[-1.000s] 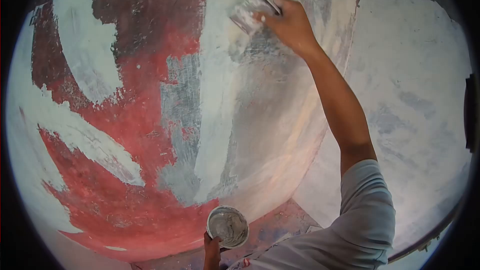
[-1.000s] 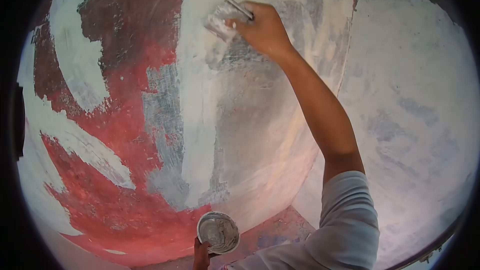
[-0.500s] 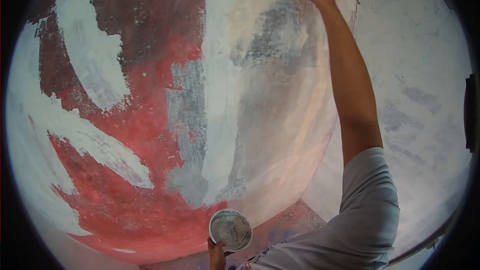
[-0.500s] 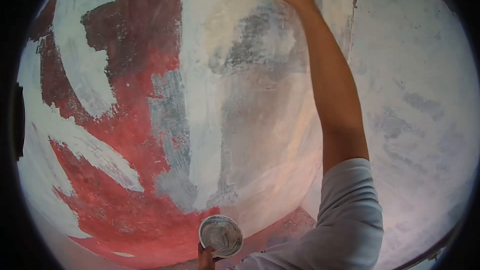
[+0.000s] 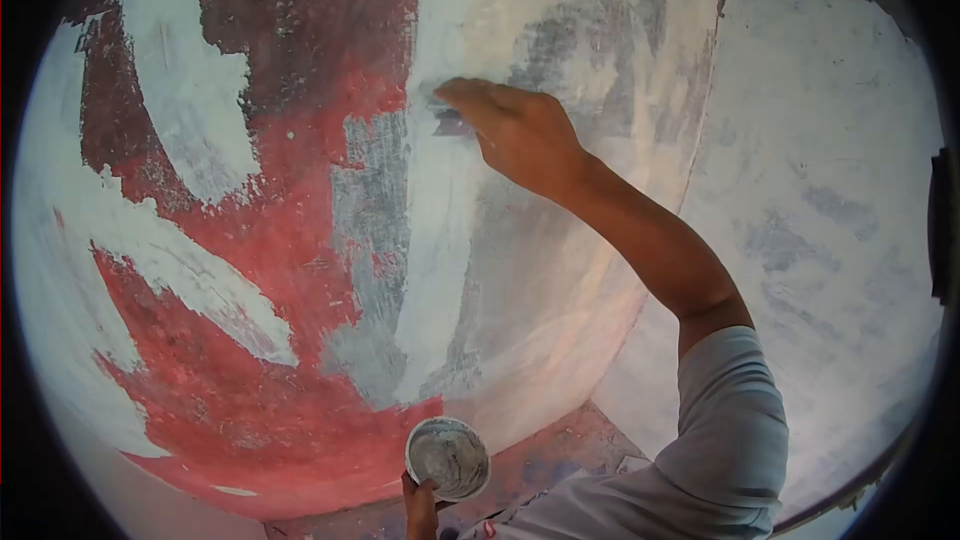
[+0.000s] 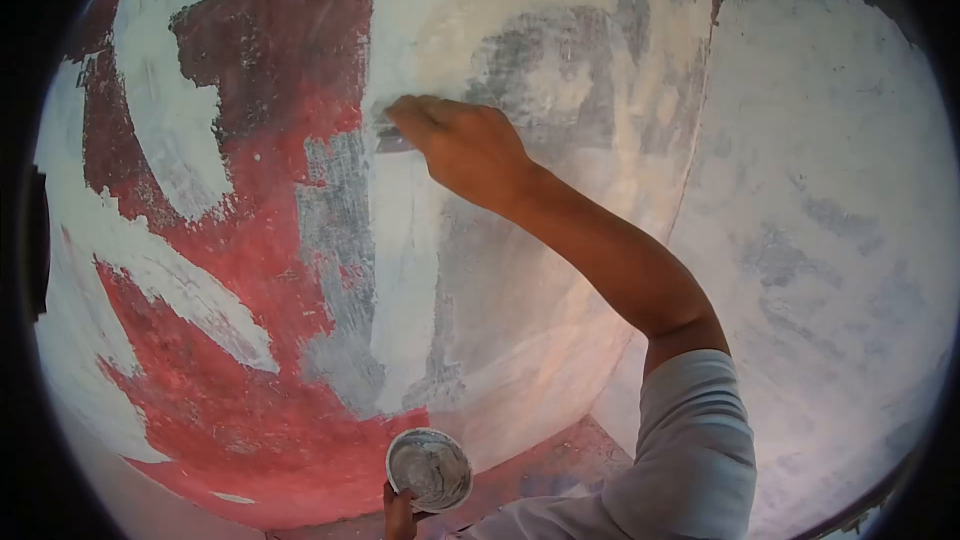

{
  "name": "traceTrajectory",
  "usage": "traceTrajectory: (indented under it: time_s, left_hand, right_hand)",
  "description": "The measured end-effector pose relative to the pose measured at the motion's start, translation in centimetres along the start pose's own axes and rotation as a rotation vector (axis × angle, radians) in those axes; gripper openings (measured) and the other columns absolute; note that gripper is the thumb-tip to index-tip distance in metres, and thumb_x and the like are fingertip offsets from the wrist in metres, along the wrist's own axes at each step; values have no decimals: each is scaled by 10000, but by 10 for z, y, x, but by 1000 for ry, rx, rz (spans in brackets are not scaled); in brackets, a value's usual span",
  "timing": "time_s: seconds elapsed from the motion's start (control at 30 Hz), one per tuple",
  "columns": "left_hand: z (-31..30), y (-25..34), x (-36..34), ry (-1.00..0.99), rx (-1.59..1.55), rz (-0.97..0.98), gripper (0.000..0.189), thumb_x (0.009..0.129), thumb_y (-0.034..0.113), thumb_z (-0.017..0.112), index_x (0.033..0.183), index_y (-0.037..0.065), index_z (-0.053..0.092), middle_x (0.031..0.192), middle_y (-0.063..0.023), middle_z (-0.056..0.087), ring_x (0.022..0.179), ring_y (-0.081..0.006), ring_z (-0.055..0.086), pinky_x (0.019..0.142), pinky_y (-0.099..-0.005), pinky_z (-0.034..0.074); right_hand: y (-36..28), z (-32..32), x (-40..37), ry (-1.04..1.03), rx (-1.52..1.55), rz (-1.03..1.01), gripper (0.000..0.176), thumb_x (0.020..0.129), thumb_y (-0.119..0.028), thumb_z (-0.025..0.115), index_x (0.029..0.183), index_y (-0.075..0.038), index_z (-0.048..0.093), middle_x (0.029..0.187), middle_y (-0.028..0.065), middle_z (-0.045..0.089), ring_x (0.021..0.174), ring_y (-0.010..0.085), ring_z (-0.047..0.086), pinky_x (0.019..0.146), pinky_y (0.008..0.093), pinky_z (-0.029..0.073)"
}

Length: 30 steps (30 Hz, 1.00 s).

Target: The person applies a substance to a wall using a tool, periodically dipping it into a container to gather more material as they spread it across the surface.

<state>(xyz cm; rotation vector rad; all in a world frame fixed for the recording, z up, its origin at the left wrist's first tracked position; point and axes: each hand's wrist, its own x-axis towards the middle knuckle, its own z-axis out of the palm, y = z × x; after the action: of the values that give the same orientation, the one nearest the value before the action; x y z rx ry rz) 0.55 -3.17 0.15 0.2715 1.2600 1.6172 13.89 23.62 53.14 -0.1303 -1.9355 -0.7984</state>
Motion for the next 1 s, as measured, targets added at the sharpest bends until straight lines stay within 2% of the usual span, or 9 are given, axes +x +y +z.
traceTrajectory:
  time_s: [0.1, 0.2, 0.37, 0.47, 0.57, 0.63, 0.83, 0.9, 1.0]
  left_hand:
    - [-1, -2, -5, -4, 4, -1, 654, 761, 41, 540, 1395, 112, 394, 1260, -167, 533, 1014, -384, 651, 661, -552, 654]
    - [-3, 3, -3, -6, 7, 12, 653, 762, 42, 540, 1395, 111, 394, 1261, -167, 534, 1011, -382, 652, 659, -549, 655]
    - [4, 5, -4, -16, -2, 17, 650, 765, 42, 539, 1395, 109, 395, 1261, -167, 535, 1005, -379, 655, 657, -545, 655]
    - [5, 6, -3, -18, -16, 22, 648, 766, 43, 539, 1395, 108, 395, 1261, -168, 535, 1001, -378, 657, 655, -543, 655]
    - [20, 14, -24, -8, -26, 45, 622, 776, 43, 533, 1383, 92, 407, 1237, -164, 547, 970, -353, 669, 638, -519, 657]
    - [12, 7, -19, 5, 1, 31, 617, 777, 41, 530, 1380, 90, 411, 1229, -163, 551, 974, -345, 669, 635, -513, 657]
    - [-2, -11, -2, 1, 13, 33, 619, 770, 29, 527, 1375, 98, 417, 1213, -158, 556, 983, -341, 665, 639, -514, 655]
    - [-4, -12, 1, 22, 22, 56, 622, 767, 26, 528, 1375, 100, 417, 1219, -159, 553, 988, -347, 663, 641, -517, 654]
    - [3, -11, 2, 50, -7, -46, 632, 762, 28, 534, 1379, 98, 414, 1228, -161, 546, 1001, -360, 656, 642, -525, 653]
  right_hand:
    - [21, -34, 9, -289, 264, 23, 448, 819, 85, 592, 1239, -47, 670, 1120, 169, 720, 964, 347, 713, 814, 381, 593]
    - [76, -56, 35, 47, -37, 162, 390, 852, -14, 592, 1225, -68, 693, 926, 225, 720, 799, 337, 729, 764, 374, 582]
    - [109, -35, 55, 138, -189, 301, 397, 855, -44, 624, 1244, -83, 694, 965, 172, 740, 813, 270, 745, 701, 339, 594]
    - [67, 23, -1, 243, -222, -130, 450, 841, -39, 667, 1277, -147, 684, 1155, 102, 733, 941, 257, 743, 786, 364, 619]
    - [29, 7, -32, 44, -116, -146, 472, 844, -9, 633, 1283, -172, 686, 1209, 101, 720, 1019, 266, 730, 867, 356, 610]
    - [33, -24, -30, -145, 80, 60, 490, 844, 27, 595, 1282, -173, 685, 1203, 117, 718, 1047, 279, 722, 918, 344, 597]
    - [135, -58, 31, 136, -189, 398, 408, 859, -66, 561, 1236, -119, 705, 1028, 178, 736, 804, 322, 725, 747, 417, 582]
    - [119, -38, 27, 196, -230, 226, 339, 856, -34, 593, 1160, -94, 730, 840, 218, 718, 763, 354, 719, 691, 422, 583]
    - [55, -7, -18, 108, -32, 52, 419, 848, -7, 583, 1237, -114, 695, 1025, 188, 730, 841, 341, 723, 713, 432, 595]
